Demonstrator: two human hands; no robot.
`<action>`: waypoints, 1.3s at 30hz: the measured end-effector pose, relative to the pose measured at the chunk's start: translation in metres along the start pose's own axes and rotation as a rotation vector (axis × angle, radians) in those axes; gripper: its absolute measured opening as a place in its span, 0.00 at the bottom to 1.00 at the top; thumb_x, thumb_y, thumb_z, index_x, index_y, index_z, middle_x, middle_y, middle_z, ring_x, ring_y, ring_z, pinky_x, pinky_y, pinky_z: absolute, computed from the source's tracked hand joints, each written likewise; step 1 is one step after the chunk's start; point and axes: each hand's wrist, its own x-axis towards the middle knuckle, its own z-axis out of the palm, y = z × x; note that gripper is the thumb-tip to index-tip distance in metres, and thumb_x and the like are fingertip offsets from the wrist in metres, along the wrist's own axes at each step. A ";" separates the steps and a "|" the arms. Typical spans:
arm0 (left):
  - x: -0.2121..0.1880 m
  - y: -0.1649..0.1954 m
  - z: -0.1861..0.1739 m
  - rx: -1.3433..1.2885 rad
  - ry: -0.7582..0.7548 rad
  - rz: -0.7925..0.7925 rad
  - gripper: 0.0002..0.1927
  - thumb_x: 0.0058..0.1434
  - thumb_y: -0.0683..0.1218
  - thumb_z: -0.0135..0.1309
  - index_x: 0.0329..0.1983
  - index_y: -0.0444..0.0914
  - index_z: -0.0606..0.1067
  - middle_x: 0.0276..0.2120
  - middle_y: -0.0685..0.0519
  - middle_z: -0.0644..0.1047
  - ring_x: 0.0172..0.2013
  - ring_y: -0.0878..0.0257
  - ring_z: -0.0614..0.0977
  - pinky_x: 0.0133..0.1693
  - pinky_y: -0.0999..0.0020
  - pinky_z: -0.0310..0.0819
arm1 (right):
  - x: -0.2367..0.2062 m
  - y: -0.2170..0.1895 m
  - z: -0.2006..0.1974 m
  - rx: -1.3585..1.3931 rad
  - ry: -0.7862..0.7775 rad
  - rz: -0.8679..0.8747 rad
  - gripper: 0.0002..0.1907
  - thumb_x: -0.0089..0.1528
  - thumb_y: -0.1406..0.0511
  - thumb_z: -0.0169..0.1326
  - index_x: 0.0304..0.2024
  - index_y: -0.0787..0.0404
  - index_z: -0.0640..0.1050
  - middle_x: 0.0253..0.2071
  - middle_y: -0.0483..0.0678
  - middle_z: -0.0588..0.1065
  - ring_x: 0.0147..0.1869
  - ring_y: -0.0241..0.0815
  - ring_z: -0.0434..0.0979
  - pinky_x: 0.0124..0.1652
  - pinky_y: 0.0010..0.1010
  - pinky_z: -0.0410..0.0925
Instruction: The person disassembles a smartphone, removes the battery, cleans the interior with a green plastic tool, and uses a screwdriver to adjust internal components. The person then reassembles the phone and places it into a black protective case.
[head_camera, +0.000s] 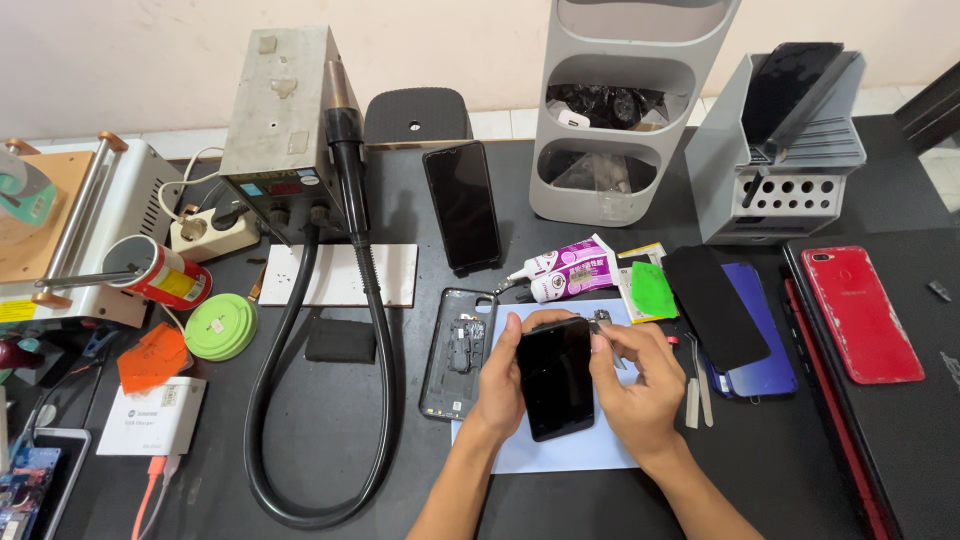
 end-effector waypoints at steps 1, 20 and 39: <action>0.000 0.000 0.000 0.014 -0.011 0.017 0.34 0.75 0.64 0.25 0.61 0.35 0.71 0.51 0.49 0.79 0.52 0.62 0.80 0.56 0.65 0.73 | 0.000 -0.001 0.000 -0.026 0.008 -0.023 0.09 0.62 0.74 0.60 0.45 0.69 0.79 0.38 0.49 0.76 0.37 0.34 0.76 0.39 0.23 0.70; -0.004 0.004 0.005 0.023 -0.028 0.066 0.33 0.75 0.65 0.24 0.68 0.40 0.64 0.49 0.47 0.80 0.49 0.60 0.82 0.53 0.65 0.75 | 0.000 -0.002 -0.001 -0.024 -0.007 -0.019 0.08 0.63 0.74 0.59 0.45 0.69 0.79 0.38 0.49 0.75 0.38 0.35 0.76 0.39 0.23 0.70; -0.007 -0.004 0.006 0.126 0.024 0.203 0.28 0.75 0.62 0.30 0.58 0.36 0.68 0.48 0.45 0.78 0.48 0.61 0.79 0.52 0.68 0.72 | -0.001 -0.008 0.000 -0.035 -0.027 -0.038 0.07 0.61 0.74 0.60 0.42 0.69 0.78 0.34 0.49 0.75 0.34 0.36 0.75 0.36 0.24 0.69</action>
